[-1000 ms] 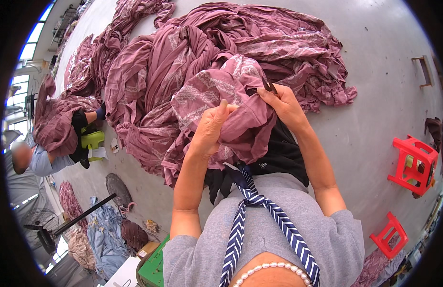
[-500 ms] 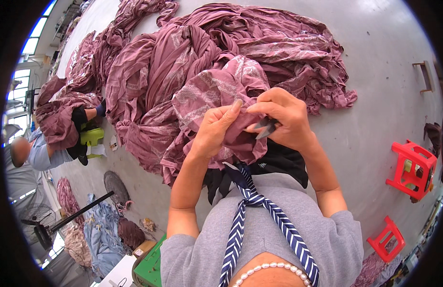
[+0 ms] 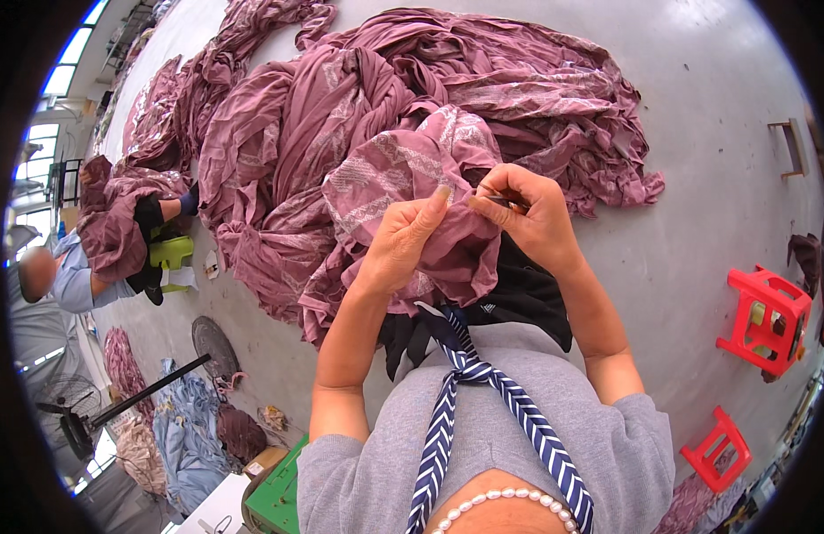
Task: The person uses scissors to trim loose threads and edges from a large pile of pink fabric, then switches to a light-colored patterned fabric and continues trimming. The person handles the fabric by hand, snipping small sections and discarding the cut pieces.
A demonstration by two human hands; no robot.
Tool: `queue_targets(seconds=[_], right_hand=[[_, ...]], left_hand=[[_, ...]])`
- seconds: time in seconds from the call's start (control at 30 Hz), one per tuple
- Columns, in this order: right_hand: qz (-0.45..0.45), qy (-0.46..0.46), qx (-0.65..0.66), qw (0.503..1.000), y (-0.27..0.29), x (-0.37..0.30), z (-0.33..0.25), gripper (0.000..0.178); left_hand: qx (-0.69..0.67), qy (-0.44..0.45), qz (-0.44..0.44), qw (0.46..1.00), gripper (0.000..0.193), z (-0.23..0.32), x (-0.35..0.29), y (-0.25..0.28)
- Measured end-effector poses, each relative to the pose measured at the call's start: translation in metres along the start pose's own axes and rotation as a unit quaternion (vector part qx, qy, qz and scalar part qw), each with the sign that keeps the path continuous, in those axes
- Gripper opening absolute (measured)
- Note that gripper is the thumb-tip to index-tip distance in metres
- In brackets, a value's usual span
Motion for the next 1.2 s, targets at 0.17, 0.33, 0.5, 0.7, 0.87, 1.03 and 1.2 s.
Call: queue_targets(seconds=[0.17, 0.33, 0.5, 0.7, 0.87, 1.03, 1.2], right_hand=[[0.04, 0.008, -0.043, 0.998, 0.007, 0.0, 0.001, 0.025], [0.022, 0.049, -0.159, 0.986, 0.024, -0.017, -0.005, 0.033], [0.025, 0.035, -0.121, 0.992, 0.022, -0.027, 0.003, 0.026], [-0.001, 0.053, -0.124, 0.991, 0.014, -0.025, -0.011, 0.023], [0.008, 0.077, -0.193, 0.978, 0.011, -0.021, -0.012, 0.022], [0.013, 0.076, -0.206, 0.976, 0.009, -0.018, -0.014, 0.023], [0.009, 0.079, -0.201, 0.976, 0.005, -0.017, -0.013, 0.022]], left_hand=[[-0.04, 0.008, 0.017, 0.999, 0.037, 0.001, 0.0, 0.0], [-0.07, 0.016, 0.037, 0.997, 0.037, 0.002, 0.0, 0.001], [-0.084, 0.018, 0.051, 0.995, 0.038, 0.006, -0.002, -0.002], [-0.034, -0.001, 0.045, 0.998, 0.039, 0.003, -0.001, 0.003], [0.016, -0.02, 0.038, 0.999, 0.041, -0.003, 0.001, 0.009], [0.009, -0.018, 0.053, 0.998, 0.039, 0.0, -0.001, 0.003], [-0.012, -0.022, -0.012, 1.0, 0.04, -0.011, 0.002, 0.024]])
Point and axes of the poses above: each hand's wrist, its own x-axis towards the middle knuckle, its own y-axis out of the back of the hand, z = x × y, the point moved 1 cm from there along x, towards the middle knuckle, and after that the axes turned 8 degrees about y, right-handed, at the moved point
